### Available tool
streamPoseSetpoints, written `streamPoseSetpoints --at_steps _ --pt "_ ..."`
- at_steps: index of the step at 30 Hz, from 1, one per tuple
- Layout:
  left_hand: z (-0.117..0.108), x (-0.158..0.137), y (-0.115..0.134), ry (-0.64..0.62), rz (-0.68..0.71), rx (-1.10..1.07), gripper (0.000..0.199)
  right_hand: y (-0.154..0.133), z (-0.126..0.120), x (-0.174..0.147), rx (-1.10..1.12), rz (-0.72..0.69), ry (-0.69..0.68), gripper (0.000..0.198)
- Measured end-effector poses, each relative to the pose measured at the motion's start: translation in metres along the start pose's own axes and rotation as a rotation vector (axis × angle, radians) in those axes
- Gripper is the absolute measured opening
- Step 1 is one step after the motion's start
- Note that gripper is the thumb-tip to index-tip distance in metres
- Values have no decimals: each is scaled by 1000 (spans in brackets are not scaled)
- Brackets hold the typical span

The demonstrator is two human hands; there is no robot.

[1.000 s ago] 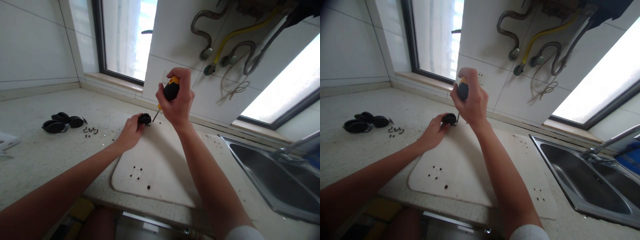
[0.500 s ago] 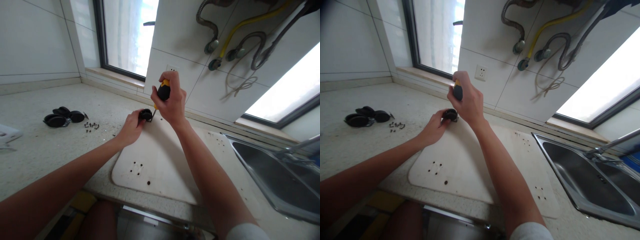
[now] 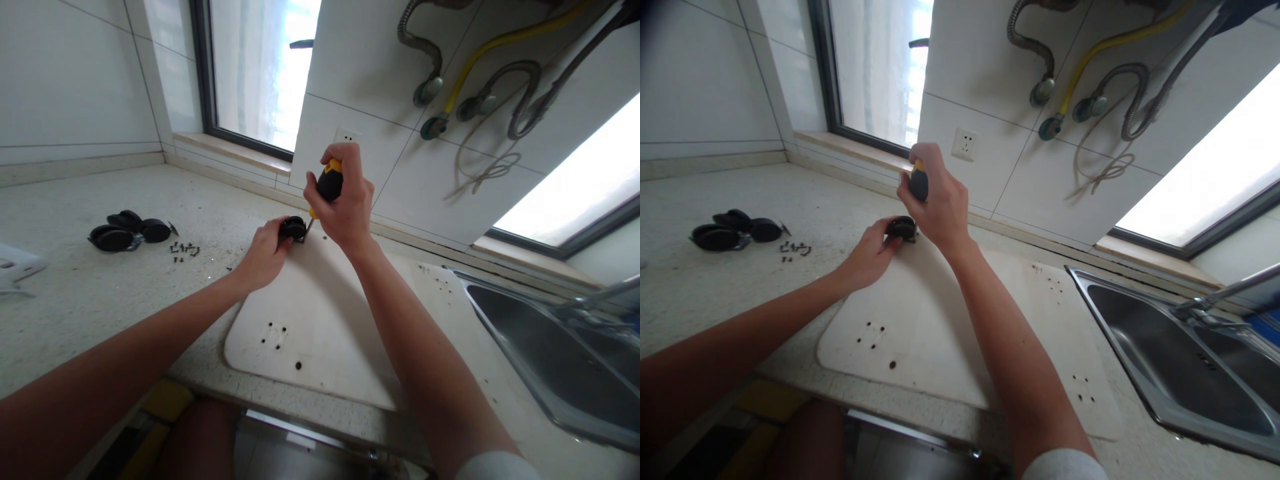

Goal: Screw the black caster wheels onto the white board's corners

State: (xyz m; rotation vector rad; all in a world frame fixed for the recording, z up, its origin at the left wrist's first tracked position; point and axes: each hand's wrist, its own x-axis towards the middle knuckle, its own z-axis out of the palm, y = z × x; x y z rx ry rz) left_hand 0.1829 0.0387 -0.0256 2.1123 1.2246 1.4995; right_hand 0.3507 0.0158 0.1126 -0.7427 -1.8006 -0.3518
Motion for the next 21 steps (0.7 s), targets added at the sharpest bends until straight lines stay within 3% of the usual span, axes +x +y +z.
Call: streamPoseSetpoints --at_steps 3,9,13,18,21 --pt "0 -1 0 0 -2 0 47 -1 -4 3 -4 24 -34 18" --pt "-2 -2 2 -5 -15 10 48 -13 -28 23 -11 -2 -339 25" --pt "-1 -1 1 7 -10 2 47 -17 -29 26 -179 11 -190 33" --pt "-2 -2 -1 -7 6 17 47 -23 -32 27 -239 -19 -254 38" --pt "-2 -2 -1 -6 12 21 47 -27 -33 27 -347 14 -165 45"
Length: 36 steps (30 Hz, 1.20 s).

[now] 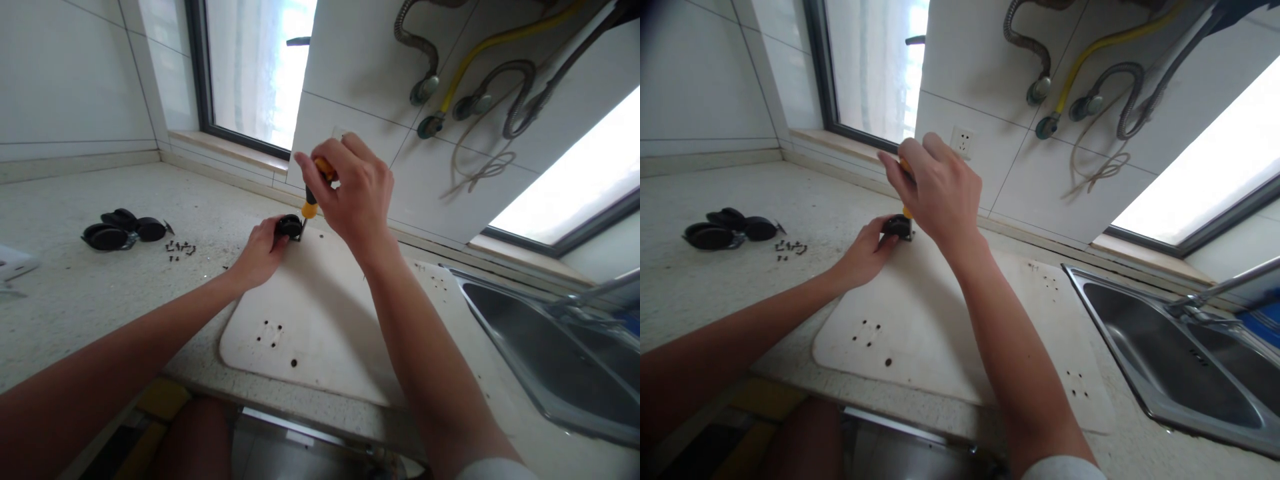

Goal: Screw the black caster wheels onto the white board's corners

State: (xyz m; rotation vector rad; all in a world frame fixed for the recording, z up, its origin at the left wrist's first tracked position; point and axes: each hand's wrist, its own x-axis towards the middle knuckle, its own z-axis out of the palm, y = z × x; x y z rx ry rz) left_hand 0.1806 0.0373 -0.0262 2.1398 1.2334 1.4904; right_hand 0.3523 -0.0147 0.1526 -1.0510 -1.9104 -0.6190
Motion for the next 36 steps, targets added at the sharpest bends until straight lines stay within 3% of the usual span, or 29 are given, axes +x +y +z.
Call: streamPoseSetpoints --at_steps 2,7,11,16,20,25,29,31,34,36 --pt "0 0 0 -1 -1 -3 47 -1 0 0 -37 6 39 46" --pt "0 0 0 -6 3 0 46 1 0 0 83 -125 -45 35" --pt "0 0 -2 4 12 -2 47 6 5 0 4 -41 86 40" --pt "2 1 -2 7 -5 -19 46 19 6 1 177 -148 -98 35" --pt "1 1 -1 16 0 -14 46 18 3 -2 101 -107 55 36" --pt "1 -1 0 15 -13 -26 44 9 -5 1 172 -184 -175 32" --pt "2 -4 2 80 16 -51 37 2 -3 0 58 -90 -63 36" --pt "1 -6 5 99 49 -4 33 -1 -2 0 61 -96 -56 37" --pt "-2 -7 14 75 117 118 32 0 -2 1 141 -158 -154 35" --pt "-5 -8 22 48 120 195 36 1 -2 1 135 -129 -129 34"
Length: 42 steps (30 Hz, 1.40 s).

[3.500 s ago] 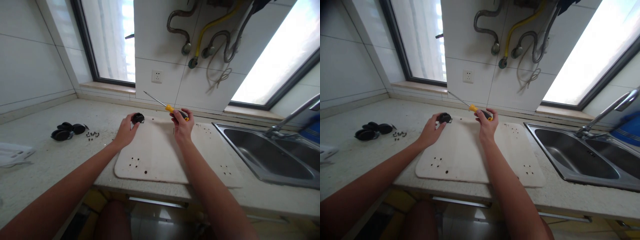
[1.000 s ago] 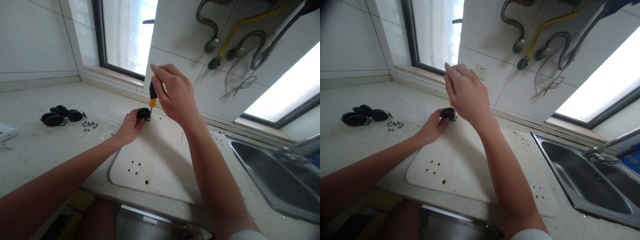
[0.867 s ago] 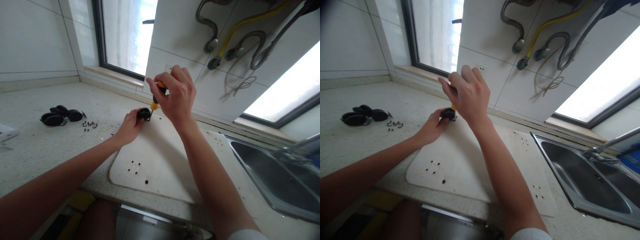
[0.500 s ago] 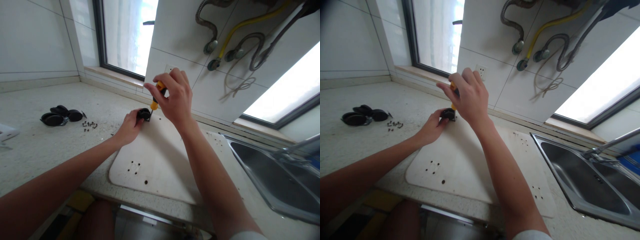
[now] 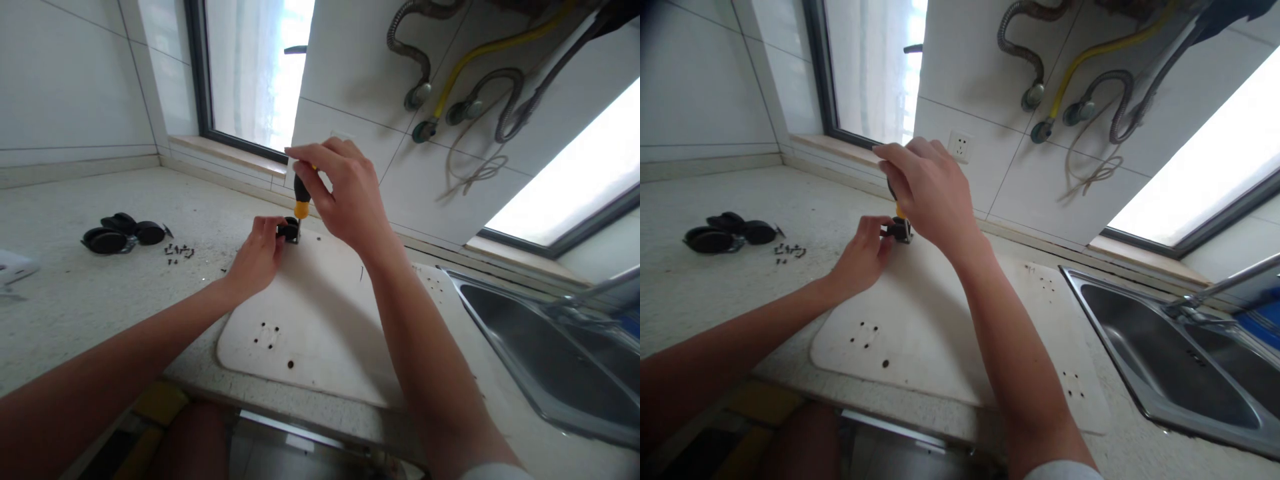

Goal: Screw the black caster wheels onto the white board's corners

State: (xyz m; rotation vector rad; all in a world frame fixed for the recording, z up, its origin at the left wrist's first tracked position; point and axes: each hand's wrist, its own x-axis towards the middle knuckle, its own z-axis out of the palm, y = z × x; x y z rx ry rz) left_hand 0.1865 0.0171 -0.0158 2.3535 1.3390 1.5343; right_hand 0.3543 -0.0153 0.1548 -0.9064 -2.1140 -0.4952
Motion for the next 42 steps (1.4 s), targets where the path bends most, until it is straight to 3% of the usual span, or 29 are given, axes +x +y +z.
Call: streamPoseSetpoints --at_steps 3,8,13,18,22,27,31,37,42 --pt "-4 1 8 -17 -24 104 42 4 0 -1 -41 60 107 35" --pt "-8 2 13 -35 -6 182 46 9 -1 -2 60 -7 -37 37" --pt "-12 0 21 14 82 312 43 7 4 -3 -21 142 139 39" --pt "-13 0 25 -12 195 403 35 10 1 -3 108 84 -11 39" --pt "-13 0 25 -7 181 406 36 11 0 -6 23 145 146 37" --pt "-14 0 24 -12 166 433 36 8 -1 -5 207 7 -62 35" --pt "-14 0 23 -28 141 398 41 1 4 -5 62 83 97 32" --pt "-13 0 23 -58 121 375 48 -7 -2 -2 73 29 -108 32" --pt "-13 0 25 -68 90 388 48 -5 -4 -1 -135 155 59 30"
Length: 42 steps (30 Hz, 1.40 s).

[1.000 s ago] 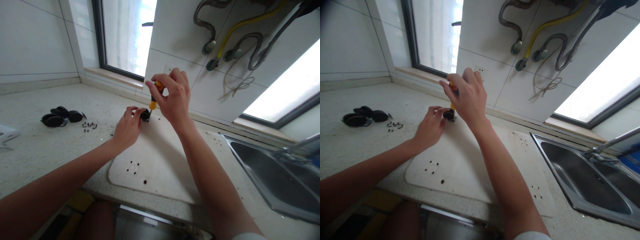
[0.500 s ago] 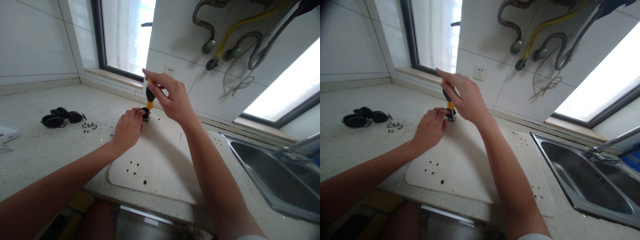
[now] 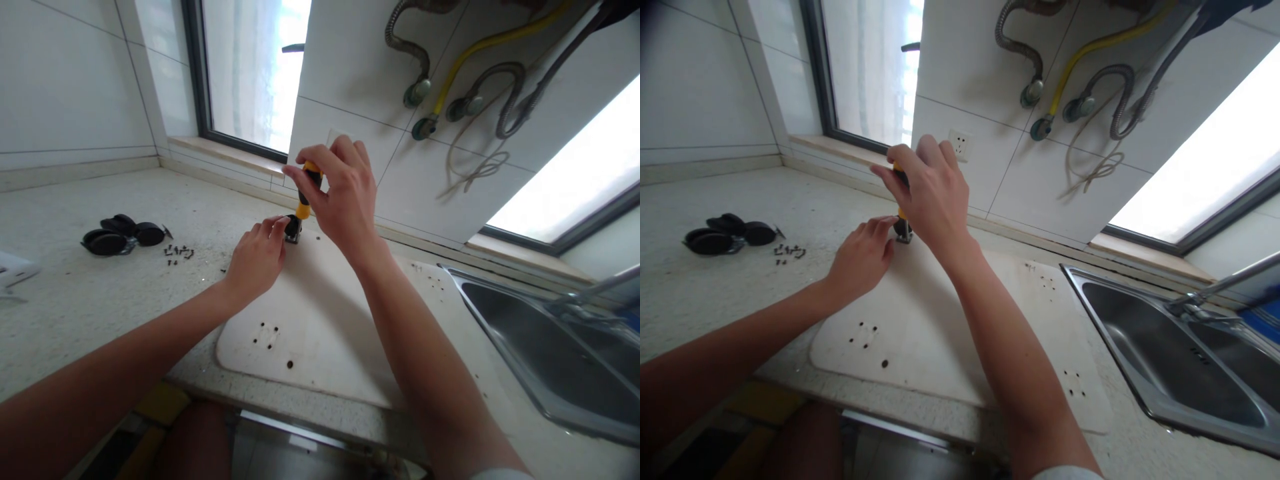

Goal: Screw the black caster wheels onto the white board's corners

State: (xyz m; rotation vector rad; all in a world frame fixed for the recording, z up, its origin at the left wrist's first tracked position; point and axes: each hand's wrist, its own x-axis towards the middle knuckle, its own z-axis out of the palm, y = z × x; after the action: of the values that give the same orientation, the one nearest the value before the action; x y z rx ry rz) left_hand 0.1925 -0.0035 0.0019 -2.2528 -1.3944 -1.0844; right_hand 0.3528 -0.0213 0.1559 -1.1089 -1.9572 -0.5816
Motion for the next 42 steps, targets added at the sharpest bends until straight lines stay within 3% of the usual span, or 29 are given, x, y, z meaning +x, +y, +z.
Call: streamPoseSetpoints --at_steps 5,7,10,15,20,23,26,31,33,39,42 --pt "-1 0 1 -18 -13 13 50 4 -11 2 198 -75 -259 33" --pt "-1 1 1 -25 -22 13 51 5 -11 2 152 -24 -187 25" --pt "-1 1 1 -24 -24 13 51 8 -12 2 102 17 -104 28" --pt "-1 0 1 -39 -22 13 52 13 -22 4 253 -67 -293 29" --pt "-2 1 1 -50 -34 32 53 8 -11 1 96 79 -109 27" --pt "-2 0 1 -51 -34 37 53 9 -11 1 190 -38 -226 22" --pt "-1 0 1 -41 -31 42 53 10 -19 1 324 -120 -368 39" --pt "0 0 -1 -46 -25 38 53 0 -16 -2 107 37 -275 21" --pt "0 0 -1 -42 -22 39 52 -5 -14 -3 79 40 -244 19" --pt "0 0 -2 -50 -18 53 53 9 -34 -2 272 -76 -492 30" --pt "0 0 -1 -61 -19 38 53 17 -34 0 223 -8 -443 23"
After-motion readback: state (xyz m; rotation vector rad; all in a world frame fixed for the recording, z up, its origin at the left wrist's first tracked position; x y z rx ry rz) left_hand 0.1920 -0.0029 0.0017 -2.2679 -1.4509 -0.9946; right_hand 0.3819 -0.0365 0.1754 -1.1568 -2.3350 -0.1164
